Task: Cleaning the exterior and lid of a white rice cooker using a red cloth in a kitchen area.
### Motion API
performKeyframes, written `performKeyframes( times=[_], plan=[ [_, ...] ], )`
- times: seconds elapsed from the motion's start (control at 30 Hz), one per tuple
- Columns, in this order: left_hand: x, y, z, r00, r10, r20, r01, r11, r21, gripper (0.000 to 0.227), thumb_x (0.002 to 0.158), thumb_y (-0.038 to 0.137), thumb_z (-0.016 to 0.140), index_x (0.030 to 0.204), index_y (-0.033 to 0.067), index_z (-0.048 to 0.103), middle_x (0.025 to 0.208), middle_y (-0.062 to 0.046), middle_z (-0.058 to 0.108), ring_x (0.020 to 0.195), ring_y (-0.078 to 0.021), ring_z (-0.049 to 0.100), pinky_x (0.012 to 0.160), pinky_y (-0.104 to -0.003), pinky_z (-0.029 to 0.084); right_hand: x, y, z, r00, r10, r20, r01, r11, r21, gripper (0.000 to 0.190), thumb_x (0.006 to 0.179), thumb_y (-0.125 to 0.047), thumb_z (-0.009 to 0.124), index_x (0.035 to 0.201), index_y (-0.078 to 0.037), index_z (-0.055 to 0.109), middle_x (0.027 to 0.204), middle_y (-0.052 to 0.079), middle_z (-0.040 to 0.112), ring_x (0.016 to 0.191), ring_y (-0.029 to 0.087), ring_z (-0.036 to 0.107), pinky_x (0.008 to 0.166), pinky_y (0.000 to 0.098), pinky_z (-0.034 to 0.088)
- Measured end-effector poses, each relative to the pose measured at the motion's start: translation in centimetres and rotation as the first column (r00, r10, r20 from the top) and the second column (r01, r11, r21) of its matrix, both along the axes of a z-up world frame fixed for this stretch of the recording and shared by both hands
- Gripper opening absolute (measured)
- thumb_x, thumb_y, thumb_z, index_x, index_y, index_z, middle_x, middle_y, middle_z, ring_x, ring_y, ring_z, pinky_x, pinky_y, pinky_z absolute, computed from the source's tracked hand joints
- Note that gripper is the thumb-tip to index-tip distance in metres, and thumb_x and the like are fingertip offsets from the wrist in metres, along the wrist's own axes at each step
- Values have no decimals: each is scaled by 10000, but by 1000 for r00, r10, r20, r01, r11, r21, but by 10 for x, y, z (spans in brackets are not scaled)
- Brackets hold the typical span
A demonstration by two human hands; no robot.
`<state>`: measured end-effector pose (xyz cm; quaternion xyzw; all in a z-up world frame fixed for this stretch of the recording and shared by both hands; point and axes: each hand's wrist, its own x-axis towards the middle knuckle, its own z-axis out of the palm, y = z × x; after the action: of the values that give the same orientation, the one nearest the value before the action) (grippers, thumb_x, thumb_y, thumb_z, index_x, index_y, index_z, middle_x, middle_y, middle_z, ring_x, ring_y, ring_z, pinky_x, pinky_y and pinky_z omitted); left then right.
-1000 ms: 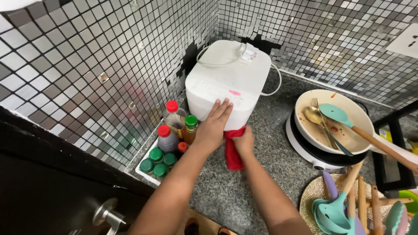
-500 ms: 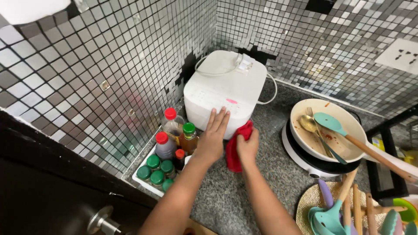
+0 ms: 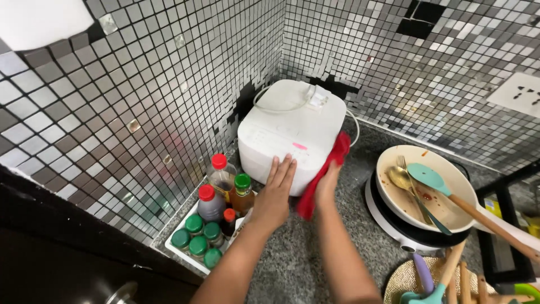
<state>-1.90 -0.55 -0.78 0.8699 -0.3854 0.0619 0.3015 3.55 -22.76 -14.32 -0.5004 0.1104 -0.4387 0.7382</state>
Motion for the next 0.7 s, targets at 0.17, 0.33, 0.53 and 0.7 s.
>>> performKeyframes(
  times=[0.17, 0.33, 0.53, 0.7],
  plan=[
    [-4, 1, 9, 1000, -7, 11, 7, 1000, 25, 979, 742, -197, 516, 1615, 131, 219, 1717, -15, 145, 1592, -323, 116, 762, -336, 584, 46, -65, 56, 958, 286, -10, -270, 916, 297, 646, 1029, -469, 367, 1512, -47, 442, 1466, 167, 573, 1320, 320, 575, 1137, 421, 420],
    [2, 1, 0, 995, -30, 99, 31, 999, -12, 1020, 690, -200, 543, 1606, 117, 224, 1704, -50, 159, 1569, -351, 144, 831, -353, 585, 73, -95, 71, 928, 373, 16, -351, 856, 379, 680, 1004, -521, 320, 1476, -62, 490, 1404, 169, 619, 1231, 318, 644, 1061, 416, 511],
    [0, -1, 5, 998, -26, 52, 26, 1000, -9, 1014, 697, -207, 506, 1613, 115, 212, 1708, -45, 152, 1573, -353, 129, 849, -365, 581, 29, -34, 23, 988, 140, -64, -110, 934, 340, 641, 1053, -503, 385, 1468, -26, 492, 1437, 132, 599, 1253, 277, 605, 1075, 394, 473],
    [1, -8, -2, 999, 6, 33, -6, 1000, -8, 968, 726, -189, 500, 1604, 117, 232, 1704, -36, 152, 1573, -344, 123, 857, -373, 576, -20, 26, 30, 999, -50, -20, 51, 997, 55, 520, 1019, -219, 478, 1510, -61, 412, 1553, 162, 470, 1397, 288, 465, 1174, 409, 349]
  ],
)
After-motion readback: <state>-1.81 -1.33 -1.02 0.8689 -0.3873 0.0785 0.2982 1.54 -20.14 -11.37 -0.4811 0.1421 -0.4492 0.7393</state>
